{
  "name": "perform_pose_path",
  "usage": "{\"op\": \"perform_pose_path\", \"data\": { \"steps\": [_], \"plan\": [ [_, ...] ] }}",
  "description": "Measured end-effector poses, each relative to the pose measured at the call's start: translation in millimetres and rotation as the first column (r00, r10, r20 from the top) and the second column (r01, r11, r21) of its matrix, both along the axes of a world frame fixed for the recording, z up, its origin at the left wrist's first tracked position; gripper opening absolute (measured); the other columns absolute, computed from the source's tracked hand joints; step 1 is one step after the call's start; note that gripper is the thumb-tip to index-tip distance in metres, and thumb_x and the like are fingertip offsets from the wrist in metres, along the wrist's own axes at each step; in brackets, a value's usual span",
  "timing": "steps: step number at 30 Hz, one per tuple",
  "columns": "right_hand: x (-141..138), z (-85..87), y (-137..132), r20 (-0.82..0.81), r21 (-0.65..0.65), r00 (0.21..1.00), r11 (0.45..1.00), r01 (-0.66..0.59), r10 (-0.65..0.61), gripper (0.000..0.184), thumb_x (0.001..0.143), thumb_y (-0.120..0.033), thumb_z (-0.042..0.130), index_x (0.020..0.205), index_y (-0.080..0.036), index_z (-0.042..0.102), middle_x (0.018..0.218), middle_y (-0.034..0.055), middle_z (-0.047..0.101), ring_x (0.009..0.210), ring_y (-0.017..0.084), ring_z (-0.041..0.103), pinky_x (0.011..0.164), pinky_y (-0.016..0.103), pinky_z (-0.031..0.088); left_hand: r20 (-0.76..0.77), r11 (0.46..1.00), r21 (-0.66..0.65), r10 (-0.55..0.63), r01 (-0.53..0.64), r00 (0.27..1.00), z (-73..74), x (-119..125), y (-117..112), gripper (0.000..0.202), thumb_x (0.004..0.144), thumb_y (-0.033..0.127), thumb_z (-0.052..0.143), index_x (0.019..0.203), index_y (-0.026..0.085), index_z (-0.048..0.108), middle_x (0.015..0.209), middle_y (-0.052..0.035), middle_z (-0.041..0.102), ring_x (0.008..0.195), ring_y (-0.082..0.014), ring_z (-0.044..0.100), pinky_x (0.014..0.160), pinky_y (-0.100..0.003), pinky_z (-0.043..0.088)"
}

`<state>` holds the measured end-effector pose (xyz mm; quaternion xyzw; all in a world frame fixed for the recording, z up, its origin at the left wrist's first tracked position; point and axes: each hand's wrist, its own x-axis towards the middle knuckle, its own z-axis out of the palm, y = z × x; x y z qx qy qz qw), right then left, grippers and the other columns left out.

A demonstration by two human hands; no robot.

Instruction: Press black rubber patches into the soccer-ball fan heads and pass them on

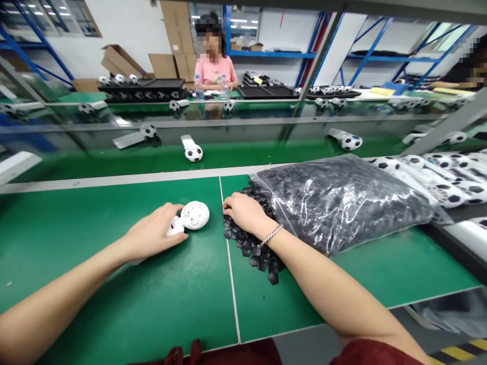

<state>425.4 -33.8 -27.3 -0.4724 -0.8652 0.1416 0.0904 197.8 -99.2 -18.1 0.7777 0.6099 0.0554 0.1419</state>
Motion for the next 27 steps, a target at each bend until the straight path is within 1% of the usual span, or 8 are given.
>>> {"op": "perform_pose_path", "data": {
  "steps": [2,6,9,11,15,19,23,27],
  "plan": [
    [0.4,-0.5,1.5,0.004,-0.021,1.000,1.000,-0.010,0.010,0.011,0.079,-0.023,0.056,0.084,-0.018,0.064,0.085,0.0064,0.062,0.082,0.018,0.058,0.075,0.028,0.043,-0.017,1.000,0.002,-0.028,0.028,0.999,-0.9,1.2,1.4,0.056,0.070,0.044,0.050,0.118,0.018,0.044,0.108,-0.0099,0.053,0.101,-0.0294,0.050,0.081,-0.038,0.042],
    [2.5,-0.8,2.9,-0.005,-0.025,1.000,1.000,-0.011,0.011,0.007,0.076,-0.023,0.059,0.081,-0.017,0.061,0.078,0.0046,0.061,0.074,0.016,0.057,0.068,0.026,0.043,-0.047,0.999,-0.022,-0.036,0.035,0.998,-0.4,3.9,-0.3,0.052,0.073,0.043,0.047,0.117,0.017,0.045,0.106,-0.0104,0.054,0.097,-0.0289,0.053,0.079,-0.039,0.044],
    [3.8,1.7,0.9,-0.033,-0.024,0.999,1.000,-0.008,0.007,0.005,0.076,-0.022,0.059,0.077,-0.018,0.059,0.076,0.0028,0.060,0.068,0.014,0.055,0.062,0.024,0.042,-0.010,0.998,-0.053,-0.016,0.015,1.000,0.5,5.8,-4.8,0.056,0.072,0.045,0.049,0.120,0.019,0.043,0.111,-0.0096,0.053,0.097,-0.0290,0.054,0.077,-0.038,0.045],
    [4.2,5.0,-2.0,-0.085,-0.038,0.996,0.999,-0.012,0.009,0.004,0.077,-0.021,0.057,0.078,-0.018,0.060,0.072,0.0015,0.060,0.066,0.013,0.055,0.060,0.024,0.042,0.026,0.997,-0.082,-0.011,0.013,1.000,2.3,7.0,-7.7,0.064,0.069,0.047,0.052,0.125,0.019,0.039,0.118,-0.0099,0.050,0.101,-0.0300,0.053,0.078,-0.039,0.045],
    [2.6,13.9,-12.7,-0.252,0.001,0.963,0.995,-0.097,0.094,0.010,0.080,-0.018,0.053,0.084,-0.018,0.063,0.082,0.0025,0.064,0.076,0.013,0.057,0.072,0.026,0.044,0.105,0.999,-0.023,-0.027,0.029,0.994,6.6,11.1,-8.0,0.081,0.064,0.046,0.060,0.134,0.022,0.028,0.121,-0.0098,0.046,0.111,-0.0310,0.045,0.086,-0.040,0.042],
    [-4.4,20.2,-31.1,-0.407,-0.018,0.902,0.986,-0.169,0.147,0.010,0.081,-0.018,0.053,0.084,-0.020,0.062,0.082,-0.0001,0.066,0.074,0.012,0.059,0.070,0.024,0.045,0.291,0.992,0.055,-0.125,0.114,0.949,2.4,15.3,-4.0,0.066,0.069,0.031,0.056,0.130,0.026,0.033,0.120,-0.0060,0.044,0.109,-0.0247,0.047,0.091,-0.036,0.040],
    [-11.8,18.3,-47.3,-0.401,0.030,0.882,0.966,-0.256,0.246,0.010,0.083,-0.018,0.049,0.084,-0.020,0.059,0.083,0.0017,0.064,0.078,0.013,0.058,0.073,0.027,0.046,0.330,0.995,0.046,-0.096,0.086,0.939,-4.0,16.0,-4.4,0.063,0.070,0.026,0.054,0.129,0.026,0.035,0.121,-0.0058,0.045,0.104,-0.0242,0.050,0.089,-0.037,0.041],
    [-13.3,15.4,-53.5,-0.346,0.099,0.886,0.951,-0.292,0.308,0.018,0.086,-0.017,0.043,0.101,-0.020,0.054,0.095,0.0060,0.060,0.088,0.016,0.056,0.077,0.032,0.046,0.340,0.996,0.038,-0.085,0.077,0.937,-4.4,14.9,-5.5,0.063,0.070,0.027,0.056,0.129,0.026,0.034,0.121,-0.0057,0.045,0.104,-0.0244,0.050,0.089,-0.038,0.041]
  ]
}}
